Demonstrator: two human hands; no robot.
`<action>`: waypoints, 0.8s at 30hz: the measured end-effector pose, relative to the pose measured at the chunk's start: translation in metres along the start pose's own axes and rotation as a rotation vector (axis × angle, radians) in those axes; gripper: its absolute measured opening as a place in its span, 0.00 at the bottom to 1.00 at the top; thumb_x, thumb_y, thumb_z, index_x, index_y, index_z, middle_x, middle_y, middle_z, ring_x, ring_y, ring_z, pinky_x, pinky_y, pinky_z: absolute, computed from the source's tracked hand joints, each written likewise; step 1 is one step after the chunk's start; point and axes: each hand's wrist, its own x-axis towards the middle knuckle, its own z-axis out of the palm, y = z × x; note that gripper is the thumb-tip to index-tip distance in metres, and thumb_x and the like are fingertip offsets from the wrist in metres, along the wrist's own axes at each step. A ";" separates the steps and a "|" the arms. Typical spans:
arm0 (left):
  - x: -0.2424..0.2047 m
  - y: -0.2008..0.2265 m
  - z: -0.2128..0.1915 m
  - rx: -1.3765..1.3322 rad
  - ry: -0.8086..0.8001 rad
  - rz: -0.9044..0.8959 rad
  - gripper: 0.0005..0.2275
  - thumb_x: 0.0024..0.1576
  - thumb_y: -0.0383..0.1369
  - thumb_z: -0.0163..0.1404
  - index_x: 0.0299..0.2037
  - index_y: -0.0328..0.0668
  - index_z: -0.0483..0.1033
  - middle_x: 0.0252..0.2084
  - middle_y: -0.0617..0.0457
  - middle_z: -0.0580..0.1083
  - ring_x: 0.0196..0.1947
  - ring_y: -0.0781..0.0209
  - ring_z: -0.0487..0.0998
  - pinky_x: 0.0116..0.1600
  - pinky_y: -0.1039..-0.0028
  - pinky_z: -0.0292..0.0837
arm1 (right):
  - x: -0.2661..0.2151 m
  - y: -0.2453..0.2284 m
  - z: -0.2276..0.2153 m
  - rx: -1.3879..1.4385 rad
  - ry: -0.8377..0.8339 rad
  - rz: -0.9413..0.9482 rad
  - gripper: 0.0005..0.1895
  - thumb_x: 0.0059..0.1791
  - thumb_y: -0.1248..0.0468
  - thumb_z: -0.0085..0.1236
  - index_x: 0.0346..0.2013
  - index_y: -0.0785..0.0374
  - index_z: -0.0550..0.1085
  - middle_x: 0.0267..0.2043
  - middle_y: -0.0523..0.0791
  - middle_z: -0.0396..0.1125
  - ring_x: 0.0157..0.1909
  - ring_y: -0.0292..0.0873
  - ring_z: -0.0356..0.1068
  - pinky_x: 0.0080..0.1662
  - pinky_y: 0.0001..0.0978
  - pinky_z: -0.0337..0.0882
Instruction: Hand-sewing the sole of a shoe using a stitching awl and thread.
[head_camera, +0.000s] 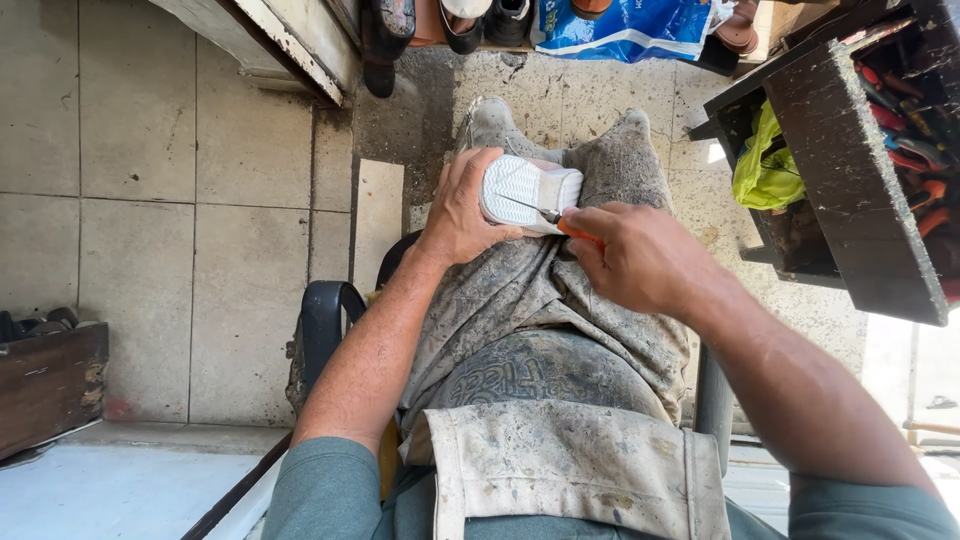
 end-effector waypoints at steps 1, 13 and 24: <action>0.000 0.004 -0.001 -0.004 0.002 0.001 0.50 0.38 0.37 0.76 0.71 0.55 0.55 0.64 0.41 0.61 0.62 0.35 0.67 0.65 0.43 0.66 | 0.001 -0.007 -0.008 -0.004 -0.001 0.001 0.16 0.53 0.62 0.52 0.52 0.60 0.79 0.34 0.53 0.75 0.30 0.49 0.78 0.32 0.38 0.78; -0.003 0.014 0.000 0.076 -0.021 0.057 0.49 0.39 0.34 0.75 0.71 0.51 0.55 0.61 0.41 0.61 0.58 0.37 0.67 0.60 0.45 0.68 | 0.009 -0.053 -0.045 -0.284 -0.243 0.124 0.16 0.54 0.60 0.46 0.53 0.54 0.78 0.40 0.54 0.75 0.29 0.46 0.78 0.31 0.34 0.78; -0.004 0.014 0.001 0.072 -0.015 0.049 0.49 0.40 0.34 0.75 0.71 0.49 0.55 0.60 0.39 0.61 0.58 0.38 0.67 0.59 0.46 0.67 | 0.016 -0.053 -0.031 -0.246 -0.214 0.144 0.17 0.51 0.59 0.48 0.52 0.54 0.78 0.41 0.55 0.75 0.35 0.57 0.79 0.35 0.48 0.79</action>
